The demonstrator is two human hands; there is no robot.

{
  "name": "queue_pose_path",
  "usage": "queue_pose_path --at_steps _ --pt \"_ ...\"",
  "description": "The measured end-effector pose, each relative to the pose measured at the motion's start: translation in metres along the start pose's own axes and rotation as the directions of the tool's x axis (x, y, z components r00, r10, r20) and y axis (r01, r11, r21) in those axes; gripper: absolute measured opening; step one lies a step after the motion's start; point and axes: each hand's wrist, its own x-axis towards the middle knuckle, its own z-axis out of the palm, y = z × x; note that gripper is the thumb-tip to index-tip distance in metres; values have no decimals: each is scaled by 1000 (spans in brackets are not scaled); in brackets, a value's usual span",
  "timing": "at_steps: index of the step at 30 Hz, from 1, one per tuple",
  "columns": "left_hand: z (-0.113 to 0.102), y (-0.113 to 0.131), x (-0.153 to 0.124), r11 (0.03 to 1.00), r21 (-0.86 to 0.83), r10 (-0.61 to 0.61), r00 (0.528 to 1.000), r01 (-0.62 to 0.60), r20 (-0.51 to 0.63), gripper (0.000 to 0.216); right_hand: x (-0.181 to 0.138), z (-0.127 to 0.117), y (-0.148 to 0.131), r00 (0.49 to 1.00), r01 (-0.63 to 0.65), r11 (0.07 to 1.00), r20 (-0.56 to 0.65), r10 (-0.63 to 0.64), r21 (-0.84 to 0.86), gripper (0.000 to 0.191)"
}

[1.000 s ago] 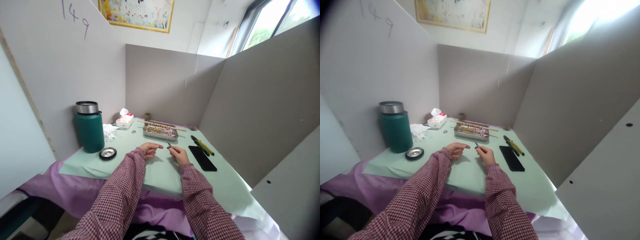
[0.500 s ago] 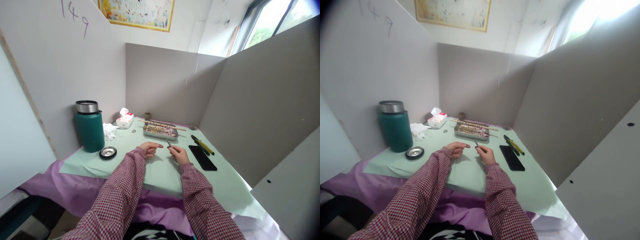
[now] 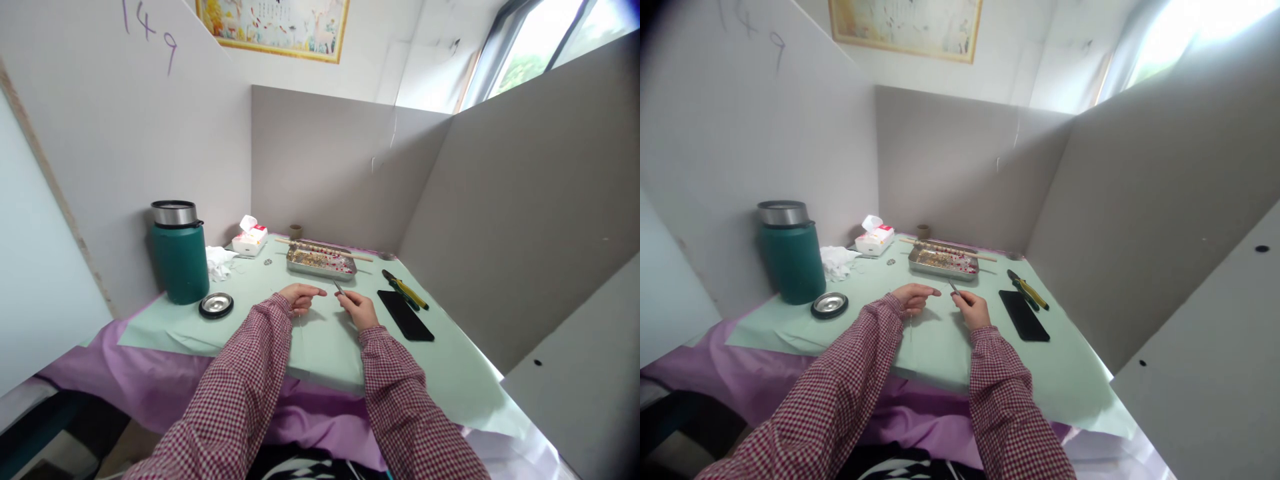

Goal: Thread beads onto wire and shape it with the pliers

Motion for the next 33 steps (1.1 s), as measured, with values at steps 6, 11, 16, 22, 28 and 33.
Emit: queue_pose_path --at_steps 6,11,16,22,28,33 --pt "1 0 0 1000 14 -1 1000 2 -19 32 1 0 2 1000 9 1000 23 -9 -14 36" --pt "1 0 0 1000 18 1 1000 0 -25 31 0 0 1 1000 8 1000 21 -8 -28 37" --pt "1 0 0 1000 29 -1 1000 2 -22 31 -1 0 -1 1000 11 999 10 -11 -32 37" --pt "0 0 2 999 50 -11 999 13 -41 31 -2 2 -1 1000 5 999 -7 -6 -41 37" --pt "0 -1 2 998 59 -2 999 3 -33 32 1 0 2 1000 5 1000 9 -5 -31 36" --pt "3 0 1 991 136 3 997 7 -76 32 2 0 3 999 -18 1000 -27 18 -11 41"
